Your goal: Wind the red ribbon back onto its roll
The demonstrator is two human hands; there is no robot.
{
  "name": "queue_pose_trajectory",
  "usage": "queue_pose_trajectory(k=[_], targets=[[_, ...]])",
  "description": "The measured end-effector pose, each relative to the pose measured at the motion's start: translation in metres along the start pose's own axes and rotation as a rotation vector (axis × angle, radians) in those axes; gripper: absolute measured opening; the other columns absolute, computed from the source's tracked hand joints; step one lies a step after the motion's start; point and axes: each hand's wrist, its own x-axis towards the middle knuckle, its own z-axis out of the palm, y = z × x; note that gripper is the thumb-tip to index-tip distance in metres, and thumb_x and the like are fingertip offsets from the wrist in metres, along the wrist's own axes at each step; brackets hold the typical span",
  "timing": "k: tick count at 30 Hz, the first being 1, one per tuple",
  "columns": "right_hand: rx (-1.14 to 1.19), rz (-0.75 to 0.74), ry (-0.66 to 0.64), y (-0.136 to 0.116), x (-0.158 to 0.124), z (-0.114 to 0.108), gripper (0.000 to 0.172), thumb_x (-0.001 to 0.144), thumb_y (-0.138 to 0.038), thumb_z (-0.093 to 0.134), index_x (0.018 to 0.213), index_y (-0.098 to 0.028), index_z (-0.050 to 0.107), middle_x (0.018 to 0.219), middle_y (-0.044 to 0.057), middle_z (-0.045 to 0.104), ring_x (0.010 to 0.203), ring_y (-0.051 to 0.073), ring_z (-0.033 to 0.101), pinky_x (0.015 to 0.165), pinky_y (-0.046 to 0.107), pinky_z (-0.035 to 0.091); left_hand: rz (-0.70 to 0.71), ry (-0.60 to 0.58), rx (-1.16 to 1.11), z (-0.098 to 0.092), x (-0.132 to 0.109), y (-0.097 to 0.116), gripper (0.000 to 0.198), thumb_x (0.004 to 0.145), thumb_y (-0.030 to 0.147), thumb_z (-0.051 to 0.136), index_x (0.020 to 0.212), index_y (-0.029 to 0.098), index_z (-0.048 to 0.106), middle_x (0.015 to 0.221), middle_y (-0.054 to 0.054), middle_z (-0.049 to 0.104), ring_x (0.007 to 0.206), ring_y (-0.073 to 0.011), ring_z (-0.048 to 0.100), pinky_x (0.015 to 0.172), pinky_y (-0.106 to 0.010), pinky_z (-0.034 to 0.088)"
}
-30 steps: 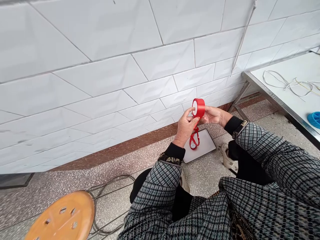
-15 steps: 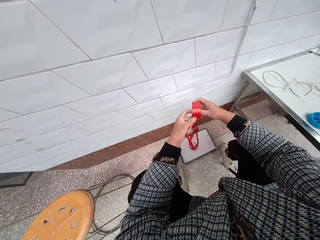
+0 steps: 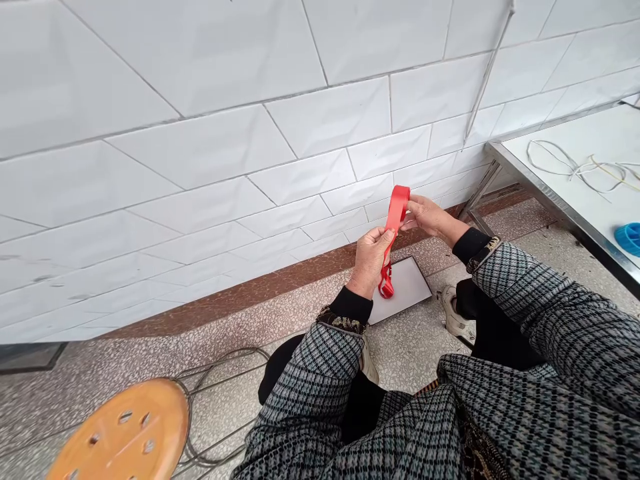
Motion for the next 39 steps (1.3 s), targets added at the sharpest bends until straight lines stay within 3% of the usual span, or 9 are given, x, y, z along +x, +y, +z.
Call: queue_pose_trajectory(k=[6, 10, 13, 16, 20, 25, 31, 35, 39], targets=[[0.295, 0.34, -0.014, 0.001, -0.014, 0.024, 0.026, 0.113, -0.017, 0.052, 0.089, -0.018, 0.062, 0.066, 0.003, 0.071, 0.051, 0.011, 0.065, 0.051, 0.018, 0.056, 0.13, 0.061, 0.156, 0.0, 0.006, -0.004, 0.035, 0.079, 0.044, 0.085, 0.071, 0.018, 0.063, 0.058, 0.005, 0.053, 0.054, -0.0073, 0.04, 0.052, -0.021, 0.029], [0.297, 0.37, -0.03, 0.003, -0.015, 0.027, 0.032, 0.116, -0.018, 0.047, 0.089, -0.018, 0.063, 0.065, 0.002, 0.071, 0.05, 0.011, 0.064, 0.051, 0.017, 0.055, 0.087, 0.077, 0.19, -0.002, 0.008, -0.007, 0.039, 0.081, 0.048, 0.083, 0.067, 0.019, 0.061, 0.052, 0.007, 0.045, 0.05, -0.0075, 0.034, 0.05, -0.022, 0.026], [0.308, 0.364, -0.098, 0.006, -0.012, 0.023, 0.025, 0.115, -0.025, 0.056, 0.093, -0.018, 0.066, 0.067, 0.002, 0.072, 0.052, 0.012, 0.065, 0.052, 0.018, 0.056, 0.099, 0.106, 0.201, -0.003, 0.009, -0.009, 0.039, 0.082, 0.046, 0.082, 0.066, 0.019, 0.058, 0.055, 0.005, 0.05, 0.052, -0.0075, 0.04, 0.053, -0.021, 0.031], [0.321, 0.393, -0.179, 0.008, -0.01, 0.017, 0.026, 0.113, -0.036, 0.063, 0.094, -0.018, 0.067, 0.066, 0.002, 0.072, 0.054, 0.013, 0.065, 0.055, 0.02, 0.058, 0.128, 0.153, 0.21, -0.002, 0.009, -0.007, 0.028, 0.08, 0.036, 0.084, 0.079, 0.019, 0.061, 0.06, 0.004, 0.06, 0.053, -0.0092, 0.049, 0.056, -0.021, 0.036], [0.316, 0.447, -0.229, 0.007, -0.009, 0.01, 0.034, 0.115, -0.039, 0.056, 0.09, -0.018, 0.066, 0.066, 0.005, 0.072, 0.053, 0.014, 0.066, 0.054, 0.02, 0.058, 0.175, 0.098, 0.273, -0.003, 0.006, -0.002, 0.036, 0.083, 0.026, 0.081, 0.116, 0.021, 0.068, 0.052, 0.012, 0.047, 0.047, -0.0105, 0.04, 0.054, -0.022, 0.03], [0.349, 0.508, -0.296, 0.006, -0.008, 0.005, 0.034, 0.115, -0.036, 0.054, 0.089, -0.017, 0.065, 0.065, 0.006, 0.072, 0.051, 0.014, 0.065, 0.049, 0.019, 0.055, 0.233, 0.054, 0.313, -0.005, 0.006, 0.002, 0.036, 0.083, 0.021, 0.081, 0.119, 0.022, 0.074, 0.051, 0.013, 0.039, 0.05, -0.0103, 0.034, 0.056, -0.023, 0.029], [0.366, 0.521, -0.345, 0.007, -0.009, 0.004, 0.031, 0.115, -0.04, 0.055, 0.094, -0.018, 0.064, 0.066, 0.004, 0.071, 0.048, 0.013, 0.064, 0.046, 0.018, 0.054, 0.177, 0.0, 0.261, -0.005, 0.009, 0.006, 0.046, 0.08, 0.023, 0.085, 0.124, 0.018, 0.075, 0.049, 0.014, 0.038, 0.048, -0.0087, 0.034, 0.054, -0.024, 0.026], [0.242, 0.487, -0.382, 0.005, -0.013, 0.005, 0.033, 0.115, -0.043, 0.054, 0.099, -0.017, 0.066, 0.072, 0.005, 0.073, 0.054, 0.015, 0.07, 0.051, 0.022, 0.061, 0.179, -0.042, 0.245, -0.009, 0.009, 0.008, 0.046, 0.074, 0.028, 0.09, 0.115, 0.018, 0.072, 0.048, 0.014, 0.041, 0.046, -0.0076, 0.035, 0.051, -0.023, 0.025], [0.021, 0.293, -0.353, 0.004, -0.013, 0.002, 0.022, 0.104, -0.038, 0.076, 0.113, -0.019, 0.068, 0.088, 0.006, 0.078, 0.071, 0.018, 0.077, 0.061, 0.025, 0.067, 0.133, -0.053, 0.141, -0.014, 0.011, 0.005, 0.05, 0.072, 0.043, 0.092, 0.11, 0.019, 0.068, 0.048, 0.014, 0.043, 0.041, -0.0064, 0.032, 0.046, -0.022, 0.022]])
